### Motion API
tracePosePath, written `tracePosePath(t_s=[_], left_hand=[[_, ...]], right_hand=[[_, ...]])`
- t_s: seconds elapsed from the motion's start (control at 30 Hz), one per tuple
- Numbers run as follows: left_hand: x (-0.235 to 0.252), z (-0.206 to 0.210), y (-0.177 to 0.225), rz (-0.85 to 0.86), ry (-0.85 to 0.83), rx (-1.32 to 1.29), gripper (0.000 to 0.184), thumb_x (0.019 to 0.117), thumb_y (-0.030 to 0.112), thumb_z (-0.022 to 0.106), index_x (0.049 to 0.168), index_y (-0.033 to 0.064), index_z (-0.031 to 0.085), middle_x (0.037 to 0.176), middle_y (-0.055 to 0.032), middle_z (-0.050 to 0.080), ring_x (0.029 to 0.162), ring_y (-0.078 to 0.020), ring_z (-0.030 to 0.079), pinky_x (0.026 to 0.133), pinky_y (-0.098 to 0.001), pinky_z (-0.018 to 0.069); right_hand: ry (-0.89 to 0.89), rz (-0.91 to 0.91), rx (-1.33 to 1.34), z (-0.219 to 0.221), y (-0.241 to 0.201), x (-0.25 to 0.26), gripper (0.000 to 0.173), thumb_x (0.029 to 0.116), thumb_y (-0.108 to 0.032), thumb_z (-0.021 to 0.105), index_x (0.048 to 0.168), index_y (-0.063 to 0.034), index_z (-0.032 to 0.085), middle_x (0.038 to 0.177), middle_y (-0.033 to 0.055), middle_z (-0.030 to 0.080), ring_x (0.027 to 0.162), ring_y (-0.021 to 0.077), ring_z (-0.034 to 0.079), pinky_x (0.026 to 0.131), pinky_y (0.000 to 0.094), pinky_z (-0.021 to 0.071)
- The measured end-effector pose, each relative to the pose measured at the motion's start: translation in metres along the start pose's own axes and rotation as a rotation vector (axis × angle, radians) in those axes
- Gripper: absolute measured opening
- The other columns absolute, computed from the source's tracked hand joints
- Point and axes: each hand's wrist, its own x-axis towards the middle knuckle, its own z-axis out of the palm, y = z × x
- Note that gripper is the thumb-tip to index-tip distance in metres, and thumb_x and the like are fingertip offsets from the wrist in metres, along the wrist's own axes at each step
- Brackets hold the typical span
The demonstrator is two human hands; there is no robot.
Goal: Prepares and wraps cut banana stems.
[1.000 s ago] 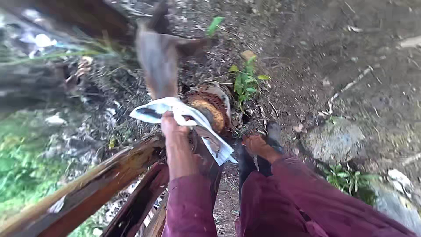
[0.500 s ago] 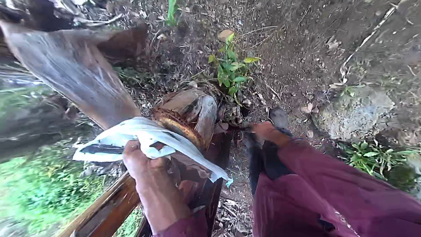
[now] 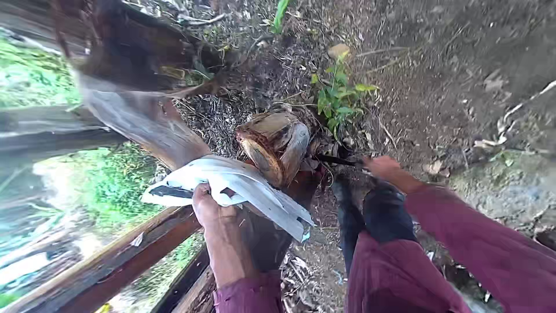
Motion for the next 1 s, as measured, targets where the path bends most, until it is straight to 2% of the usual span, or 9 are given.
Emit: tracePosePath(t_s=[0.13,0.3,0.43,0.5,0.6,0.7,0.83,0.9,1.0], left_hand=[[-0.007,-0.014,0.001,-0.030,0.081,-0.009,0.020,0.1002,0.012,0.036,0.087,0.0125,0.052,0.066,-0.0010,0.060,0.057,-0.0112,0.061,0.051,-0.0303,0.0538],[-0.013,-0.003,-0.003,-0.069,0.100,-0.138,0.019,0.0990,0.013,0.036,0.088,0.0108,0.052,0.067,-0.0040,0.060,0.057,-0.0143,0.062,0.051,-0.0330,0.0536],[-0.020,-0.010,-0.015,0.023,0.133,-0.151,0.021,0.0999,0.011,0.034,0.088,0.0109,0.052,0.067,-0.0015,0.060,0.058,-0.0117,0.062,0.051,-0.0308,0.0548],[-0.022,-0.027,-0.020,0.063,0.143,-0.115,0.024,0.1003,0.011,0.032,0.089,0.0116,0.052,0.068,0.0003,0.062,0.060,-0.0097,0.064,0.053,-0.0287,0.0561],[-0.024,-0.044,-0.014,0.124,0.164,-0.153,0.027,0.1022,0.014,0.029,0.091,0.0114,0.053,0.072,0.0000,0.064,0.066,-0.0099,0.067,0.060,-0.0298,0.0586],[-0.019,-0.058,0.049,0.312,0.095,-0.231,0.033,0.1086,0.024,0.022,0.107,0.0131,0.053,0.088,0.0001,0.067,0.084,-0.0101,0.069,0.076,-0.0338,0.0607],[-0.033,-0.074,0.167,0.598,-0.096,-0.106,0.035,0.1061,0.029,0.023,0.114,0.0197,0.056,0.104,0.0043,0.069,0.101,-0.0085,0.067,0.091,-0.0352,0.0579],[-0.045,-0.077,0.221,0.672,0.033,0.020,0.021,0.1000,0.019,0.038,0.108,0.0175,0.057,0.098,0.0026,0.068,0.093,-0.0114,0.067,0.084,-0.0382,0.0586],[-0.063,-0.093,0.306,0.675,0.340,0.230,0.020,0.0914,0.011,0.054,0.112,0.0091,0.055,0.094,-0.0038,0.068,0.086,-0.0172,0.069,0.075,-0.0434,0.0605]], right_hand=[[-0.057,-0.035,-0.153,-0.042,0.030,-0.032,0.039,0.1038,-0.023,0.050,0.138,-0.0047,0.054,0.112,0.0292,0.070,0.104,0.0518,0.068,0.089,0.0702,0.0513],[-0.114,0.022,-0.124,-0.083,-0.061,-0.035,0.040,0.1054,-0.021,0.050,0.140,-0.0011,0.055,0.123,0.0329,0.065,0.114,0.0548,0.063,0.094,0.0715,0.0495],[-0.080,-0.010,-0.102,-0.073,-0.115,0.042,0.039,0.1067,-0.015,0.045,0.142,-0.0007,0.053,0.125,0.0312,0.065,0.115,0.0524,0.063,0.093,0.0686,0.0512],[-0.056,-0.053,-0.051,-0.087,-0.083,0.058,0.039,0.1084,-0.020,0.046,0.143,-0.0041,0.056,0.128,0.0323,0.064,0.119,0.0545,0.060,0.097,0.0726,0.0472],[0.078,-0.164,-0.174,-0.092,0.042,0.049,0.034,0.1058,-0.018,0.052,0.137,-0.0068,0.061,0.118,0.0295,0.068,0.110,0.0534,0.065,0.092,0.0720,0.0510],[0.061,-0.171,-0.325,-0.114,0.076,0.024,0.033,0.1037,-0.019,0.053,0.132,-0.0054,0.060,0.112,0.0290,0.069,0.103,0.0530,0.067,0.086,0.0712,0.0521],[-0.101,-0.133,-0.379,-0.146,-0.053,-0.070,0.041,0.1059,-0.028,0.049,0.136,-0.0019,0.057,0.114,0.0311,0.068,0.103,0.0539,0.067,0.087,0.0716,0.0520],[-0.052,-0.180,-0.427,-0.160,-0.107,-0.122,0.041,0.1061,-0.031,0.048,0.131,0.0000,0.058,0.108,0.0288,0.070,0.098,0.0511,0.069,0.082,0.0682,0.0547],[0.008,-0.341,-0.368,-0.182,-0.120,-0.185,0.035,0.0968,-0.030,0.059,0.121,-0.0052,0.063,0.091,0.0213,0.072,0.085,0.0443,0.072,0.071,0.0633,0.0562]])
